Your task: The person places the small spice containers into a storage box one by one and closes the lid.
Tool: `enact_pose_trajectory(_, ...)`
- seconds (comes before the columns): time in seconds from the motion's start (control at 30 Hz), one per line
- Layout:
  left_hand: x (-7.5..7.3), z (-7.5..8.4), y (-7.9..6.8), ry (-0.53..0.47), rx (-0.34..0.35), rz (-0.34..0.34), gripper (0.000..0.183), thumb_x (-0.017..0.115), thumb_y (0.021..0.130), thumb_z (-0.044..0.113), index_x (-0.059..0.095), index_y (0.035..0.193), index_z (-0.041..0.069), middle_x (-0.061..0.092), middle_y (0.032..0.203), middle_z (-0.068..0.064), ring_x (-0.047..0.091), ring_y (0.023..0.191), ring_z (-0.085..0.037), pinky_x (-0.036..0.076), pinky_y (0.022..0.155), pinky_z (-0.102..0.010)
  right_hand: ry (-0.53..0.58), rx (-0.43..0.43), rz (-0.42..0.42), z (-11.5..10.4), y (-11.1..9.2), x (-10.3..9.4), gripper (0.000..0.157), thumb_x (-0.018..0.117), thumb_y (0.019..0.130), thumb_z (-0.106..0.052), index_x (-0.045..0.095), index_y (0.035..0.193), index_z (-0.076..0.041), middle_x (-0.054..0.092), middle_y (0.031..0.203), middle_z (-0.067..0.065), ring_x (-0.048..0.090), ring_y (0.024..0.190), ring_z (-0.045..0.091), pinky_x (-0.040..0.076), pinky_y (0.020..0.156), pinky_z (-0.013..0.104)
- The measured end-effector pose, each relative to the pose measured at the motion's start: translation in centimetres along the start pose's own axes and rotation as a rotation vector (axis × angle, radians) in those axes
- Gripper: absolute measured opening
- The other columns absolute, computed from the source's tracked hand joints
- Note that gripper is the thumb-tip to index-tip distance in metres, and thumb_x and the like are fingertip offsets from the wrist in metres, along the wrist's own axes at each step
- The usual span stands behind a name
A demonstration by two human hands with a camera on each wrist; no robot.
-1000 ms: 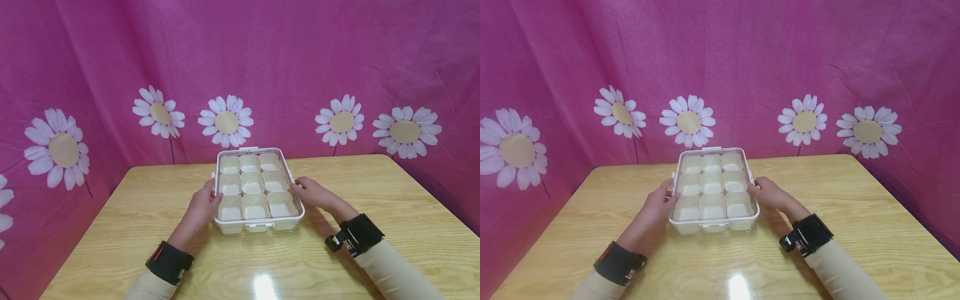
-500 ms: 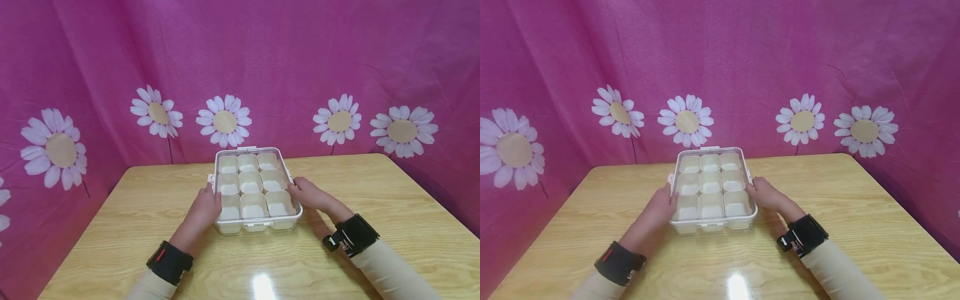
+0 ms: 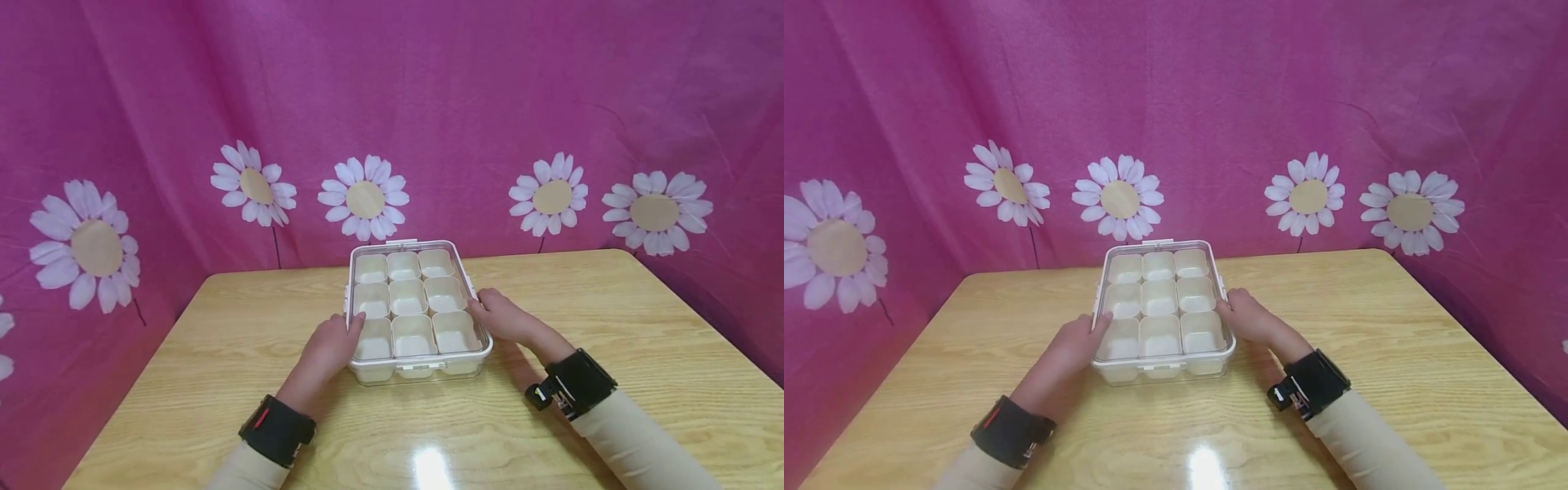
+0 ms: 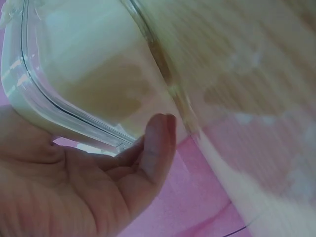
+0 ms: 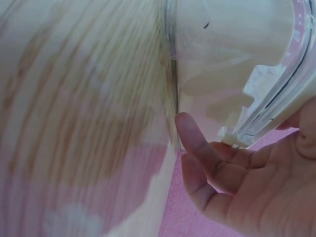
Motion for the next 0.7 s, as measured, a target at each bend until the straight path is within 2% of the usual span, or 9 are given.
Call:
enact_pose_trajectory(0.13,-0.3,-0.2,-0.1,0.049,-0.046,0.016,0.063,0.04,0.106,0.049,0.056,0.113,-0.012,0.059,0.097,-0.02,0.056,0.082,-0.029,0.049,0.072,-0.044,-0.006,0.003,0.002,0.0,0.0,0.0,0.027,0.044,0.102,-0.011,0.055,0.083,0.004,0.052,0.083,0.015,0.052,0.076,0.025,0.046,0.069,0.038)
enact_pose_trajectory(0.27,-0.5,-0.5,-0.1,0.047,-0.082,0.009,0.069,0.043,0.105,0.053,0.048,0.122,-0.013,0.059,0.101,-0.023,0.058,0.086,-0.031,0.05,0.074,-0.045,-0.019,0.007,0.003,-0.3,-0.2,-0.2,0.028,0.044,0.102,-0.013,0.055,0.084,0.005,0.052,0.085,0.017,0.052,0.078,0.027,0.046,0.07,0.04)
enact_pose_trajectory(0.4,0.0,-0.6,0.3,-0.044,-0.05,-0.033,0.064,0.042,0.106,0.048,0.047,0.127,-0.012,0.059,0.103,-0.021,0.057,0.088,-0.03,0.05,0.078,-0.044,-0.014,0.013,-0.002,-0.3,-0.3,-0.2,0.029,0.044,0.102,-0.015,0.056,0.086,0.007,0.053,0.088,0.019,0.052,0.079,0.029,0.047,0.072,0.041)
enact_pose_trajectory(0.6,0.4,-1.1,0.7,-0.183,0.0,-0.08,0.052,0.044,0.107,0.042,0.052,0.119,-0.008,0.058,0.097,-0.016,0.055,0.088,-0.027,0.048,0.078,-0.041,-0.006,-0.036,-0.001,0.1,-0.4,-0.2,0.038,0.04,0.101,-0.022,0.056,0.089,0.01,0.051,0.087,0.02,0.051,0.078,0.029,0.047,0.071,0.04)
enact_pose_trajectory(0.7,0.3,-1.2,0.6,-0.227,-0.005,-0.102,0.053,0.043,0.108,0.042,0.051,0.123,-0.008,0.06,0.106,-0.018,0.056,0.097,-0.028,0.048,0.087,-0.044,-0.013,-0.027,-0.002,0.1,-0.3,-0.2,0.038,0.04,0.101,-0.022,0.056,0.09,0.01,0.051,0.088,0.02,0.051,0.08,0.029,0.048,0.072,0.041)
Point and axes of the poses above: each hand's wrist, its own y-axis towards the middle knuckle, its own x-axis out of the palm, z = x × y, the point moved 8 cm from there along y, towards the middle knuckle
